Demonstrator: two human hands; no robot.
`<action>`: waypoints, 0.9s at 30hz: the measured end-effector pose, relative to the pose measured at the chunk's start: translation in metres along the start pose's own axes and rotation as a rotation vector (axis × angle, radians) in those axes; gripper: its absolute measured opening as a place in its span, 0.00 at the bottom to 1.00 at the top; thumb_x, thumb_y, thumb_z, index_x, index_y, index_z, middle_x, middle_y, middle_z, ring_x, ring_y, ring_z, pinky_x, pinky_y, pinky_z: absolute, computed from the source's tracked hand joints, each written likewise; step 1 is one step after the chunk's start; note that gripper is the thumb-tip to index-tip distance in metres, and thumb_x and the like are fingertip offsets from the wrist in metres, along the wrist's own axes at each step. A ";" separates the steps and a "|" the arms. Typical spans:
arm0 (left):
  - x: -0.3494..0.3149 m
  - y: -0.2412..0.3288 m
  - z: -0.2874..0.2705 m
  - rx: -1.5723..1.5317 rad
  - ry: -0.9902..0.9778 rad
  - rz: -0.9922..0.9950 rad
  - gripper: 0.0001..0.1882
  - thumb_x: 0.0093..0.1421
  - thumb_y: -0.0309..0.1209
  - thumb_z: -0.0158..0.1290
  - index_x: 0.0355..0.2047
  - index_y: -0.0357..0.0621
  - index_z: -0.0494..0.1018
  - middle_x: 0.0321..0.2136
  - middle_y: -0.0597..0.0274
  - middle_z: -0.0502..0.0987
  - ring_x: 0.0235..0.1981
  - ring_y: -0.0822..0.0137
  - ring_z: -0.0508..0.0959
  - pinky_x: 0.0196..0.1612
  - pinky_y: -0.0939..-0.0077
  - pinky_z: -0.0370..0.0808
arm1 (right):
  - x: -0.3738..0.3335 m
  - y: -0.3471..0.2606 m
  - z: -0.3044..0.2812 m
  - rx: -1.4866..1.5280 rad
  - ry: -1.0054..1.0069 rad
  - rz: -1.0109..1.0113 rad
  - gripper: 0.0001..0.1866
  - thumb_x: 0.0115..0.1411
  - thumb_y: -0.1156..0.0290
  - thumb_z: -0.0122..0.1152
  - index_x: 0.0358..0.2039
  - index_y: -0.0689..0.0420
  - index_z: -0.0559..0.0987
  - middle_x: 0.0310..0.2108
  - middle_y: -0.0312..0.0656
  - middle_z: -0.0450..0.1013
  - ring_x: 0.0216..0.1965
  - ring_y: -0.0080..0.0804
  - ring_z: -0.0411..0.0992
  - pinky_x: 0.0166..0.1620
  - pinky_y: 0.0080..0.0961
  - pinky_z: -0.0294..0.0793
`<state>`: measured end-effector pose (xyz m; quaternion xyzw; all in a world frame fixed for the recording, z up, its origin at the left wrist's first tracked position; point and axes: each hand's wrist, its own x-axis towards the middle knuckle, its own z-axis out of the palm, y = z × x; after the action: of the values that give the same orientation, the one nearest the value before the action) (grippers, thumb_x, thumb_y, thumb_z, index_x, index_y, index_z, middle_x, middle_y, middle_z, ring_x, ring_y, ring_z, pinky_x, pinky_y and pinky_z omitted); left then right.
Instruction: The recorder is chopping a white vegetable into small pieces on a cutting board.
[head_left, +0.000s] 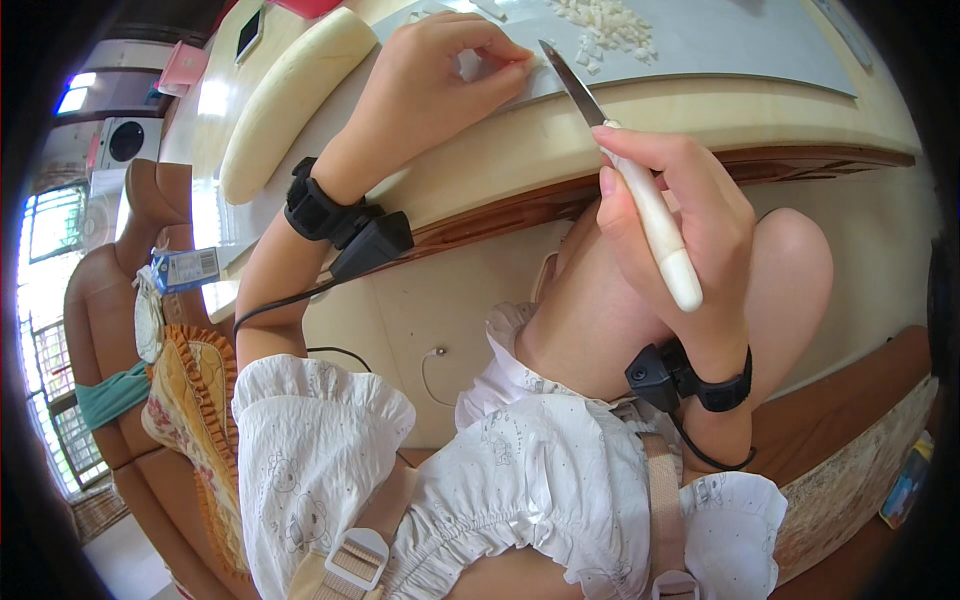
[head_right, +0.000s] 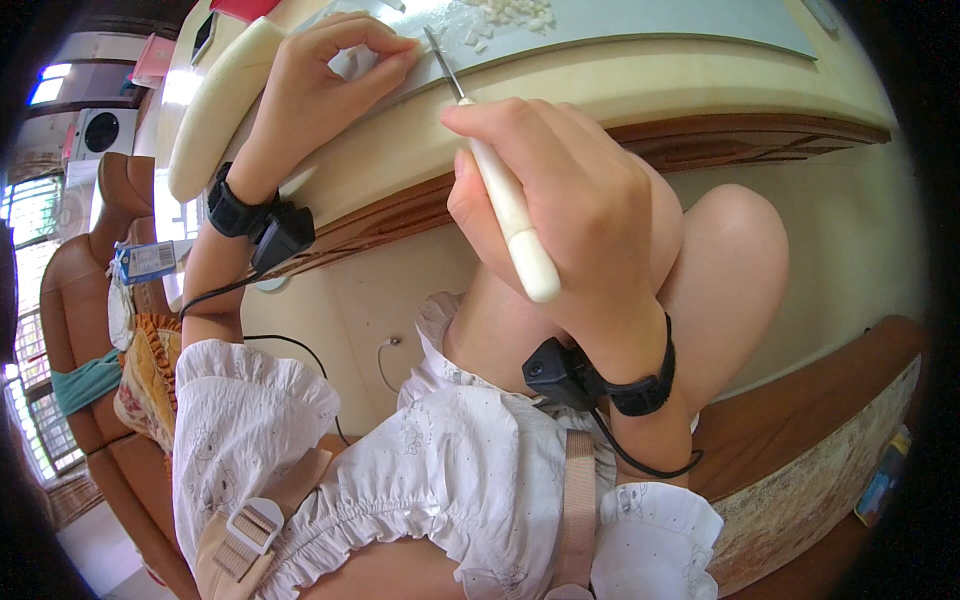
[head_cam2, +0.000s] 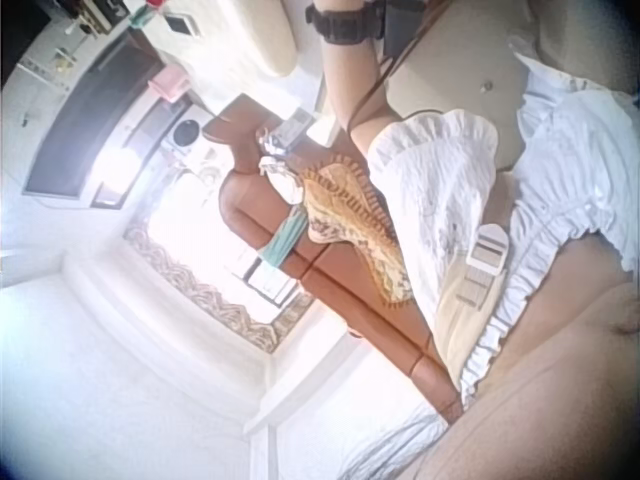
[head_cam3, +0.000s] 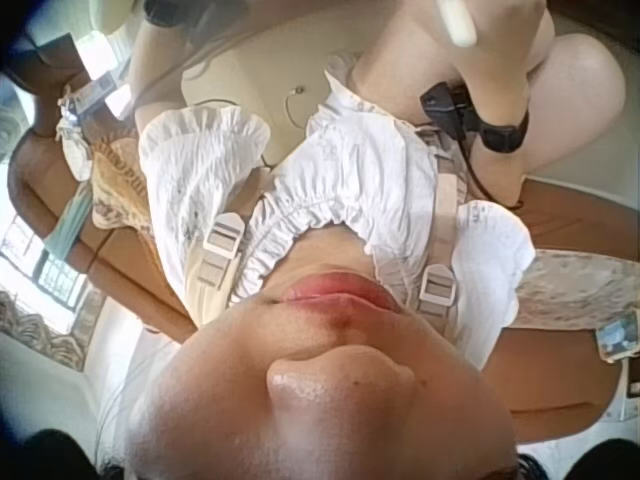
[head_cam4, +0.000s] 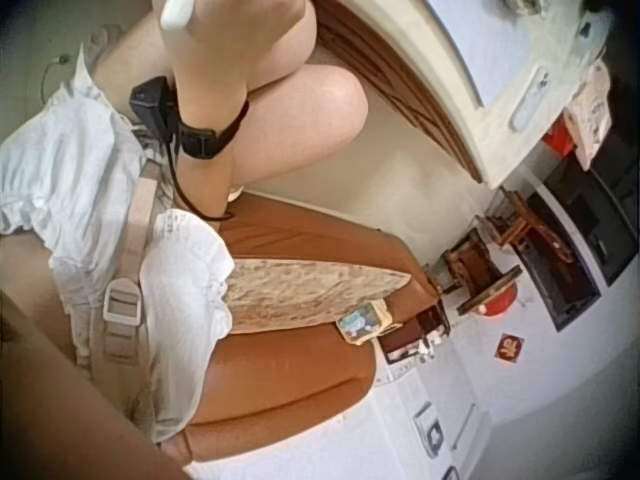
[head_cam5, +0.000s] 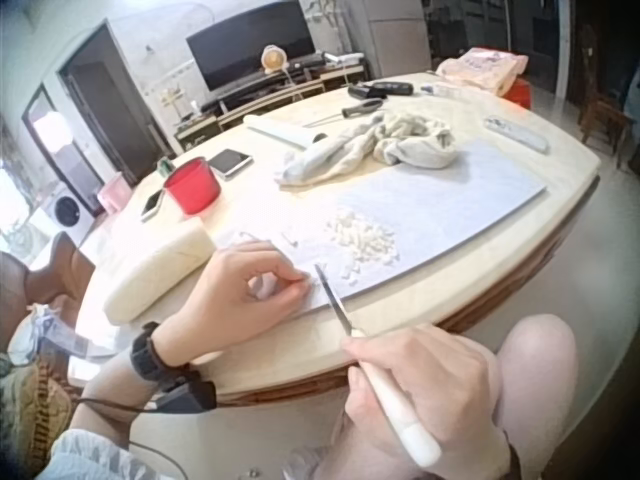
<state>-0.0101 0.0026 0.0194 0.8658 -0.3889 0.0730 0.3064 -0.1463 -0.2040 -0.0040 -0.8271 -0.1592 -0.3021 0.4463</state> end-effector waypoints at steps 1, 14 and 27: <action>0.000 0.000 -0.001 -0.024 0.008 0.025 0.05 0.56 0.25 0.65 0.31 0.36 0.82 0.27 0.54 0.82 0.28 0.63 0.80 0.33 0.72 0.73 | 0.000 -0.001 -0.002 -0.027 -0.069 0.020 0.15 0.56 0.84 0.65 0.44 0.59 0.83 0.35 0.43 0.81 0.32 0.32 0.78 0.36 0.23 0.78; -0.003 -0.004 0.003 -0.012 -0.010 -0.045 0.05 0.60 0.25 0.63 0.35 0.36 0.82 0.33 0.62 0.84 0.37 0.71 0.80 0.46 0.76 0.74 | 0.000 -0.001 -0.002 -0.048 -0.077 0.009 0.15 0.56 0.84 0.66 0.44 0.58 0.83 0.35 0.44 0.82 0.31 0.33 0.78 0.35 0.23 0.77; 0.002 0.001 0.000 -0.049 0.012 0.039 0.06 0.55 0.25 0.65 0.33 0.36 0.83 0.29 0.54 0.83 0.29 0.64 0.80 0.34 0.74 0.74 | 0.003 -0.001 0.003 -0.031 -0.077 0.004 0.15 0.55 0.83 0.67 0.44 0.57 0.84 0.32 0.43 0.80 0.28 0.34 0.75 0.31 0.25 0.74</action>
<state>-0.0089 0.0012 0.0208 0.8497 -0.4056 0.0748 0.3284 -0.1432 -0.2013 -0.0025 -0.8453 -0.1698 -0.2717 0.4276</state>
